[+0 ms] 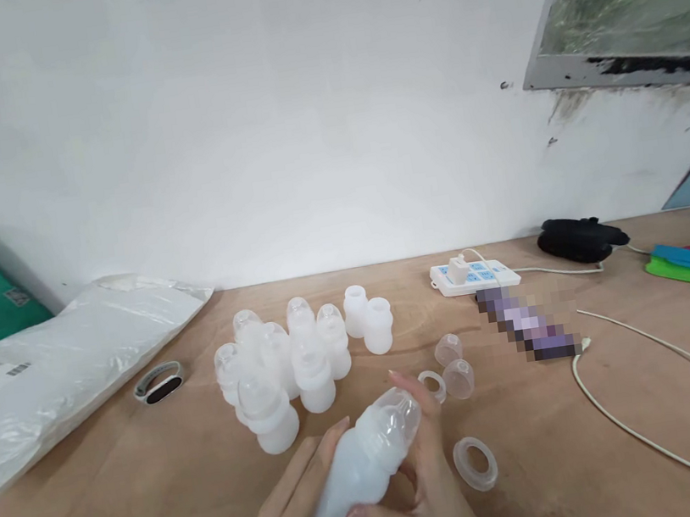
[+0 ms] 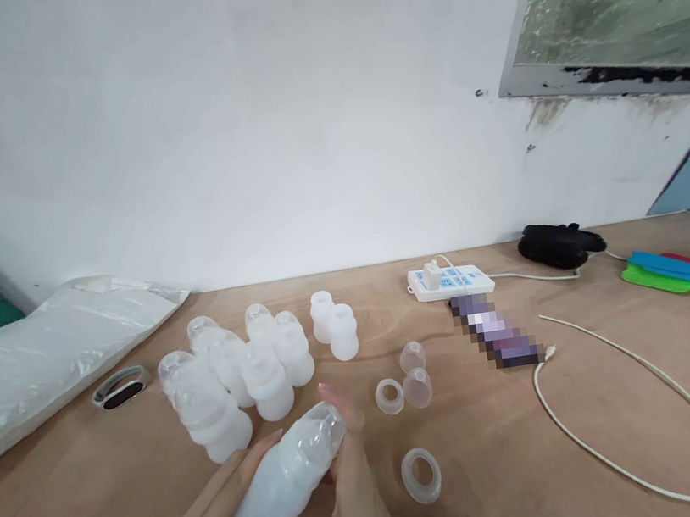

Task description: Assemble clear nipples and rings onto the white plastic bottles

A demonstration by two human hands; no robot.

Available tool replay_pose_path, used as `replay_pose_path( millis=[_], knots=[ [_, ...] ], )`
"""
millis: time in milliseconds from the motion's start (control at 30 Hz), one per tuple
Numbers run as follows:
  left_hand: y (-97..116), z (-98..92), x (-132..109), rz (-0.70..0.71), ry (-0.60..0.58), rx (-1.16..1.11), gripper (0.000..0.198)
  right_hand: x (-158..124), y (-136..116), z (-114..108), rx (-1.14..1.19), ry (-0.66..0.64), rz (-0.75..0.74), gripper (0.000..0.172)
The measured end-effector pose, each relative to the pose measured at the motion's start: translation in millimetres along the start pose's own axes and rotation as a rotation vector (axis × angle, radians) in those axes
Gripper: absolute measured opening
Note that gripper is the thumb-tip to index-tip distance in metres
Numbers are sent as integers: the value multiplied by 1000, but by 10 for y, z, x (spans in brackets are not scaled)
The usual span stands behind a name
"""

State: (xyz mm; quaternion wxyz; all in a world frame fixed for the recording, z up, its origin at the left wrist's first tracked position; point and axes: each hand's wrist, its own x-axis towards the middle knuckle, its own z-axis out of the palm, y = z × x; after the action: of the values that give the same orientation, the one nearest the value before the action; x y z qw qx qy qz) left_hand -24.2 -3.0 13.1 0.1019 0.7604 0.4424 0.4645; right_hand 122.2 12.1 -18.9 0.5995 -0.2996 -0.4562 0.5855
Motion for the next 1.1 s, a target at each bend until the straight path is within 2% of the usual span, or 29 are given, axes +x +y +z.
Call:
replay_pose_path(
  millis=[133,300,500,600,667,800,900,1033,1100],
  knots=[
    [-7,12,28,34,-6,-8,47,-2,1,-18,-45,34,9,127],
    [-50,-22,46,63,-90,9,56,18,-32,-61,-156,11,-12,119],
    [-11,-22,56,-52,-167,14,51,47,-122,-91,-344,-32,-91,114],
    [16,-7,58,-20,-107,78,54,45,-168,-115,-513,-3,-149,111],
    [26,2,53,0,-55,123,55,78,-234,-140,-660,68,-211,108],
    [38,7,38,-2,-22,161,50,282,-436,-229,-879,191,-298,99],
    [43,1,34,3,-34,165,46,482,-546,-330,-996,120,-205,85],
    [58,-5,34,19,-64,151,44,633,-565,-441,-1215,82,-65,46],
    [72,1,32,28,-78,142,43,662,-545,-455,-1282,71,-21,33]
  ],
)
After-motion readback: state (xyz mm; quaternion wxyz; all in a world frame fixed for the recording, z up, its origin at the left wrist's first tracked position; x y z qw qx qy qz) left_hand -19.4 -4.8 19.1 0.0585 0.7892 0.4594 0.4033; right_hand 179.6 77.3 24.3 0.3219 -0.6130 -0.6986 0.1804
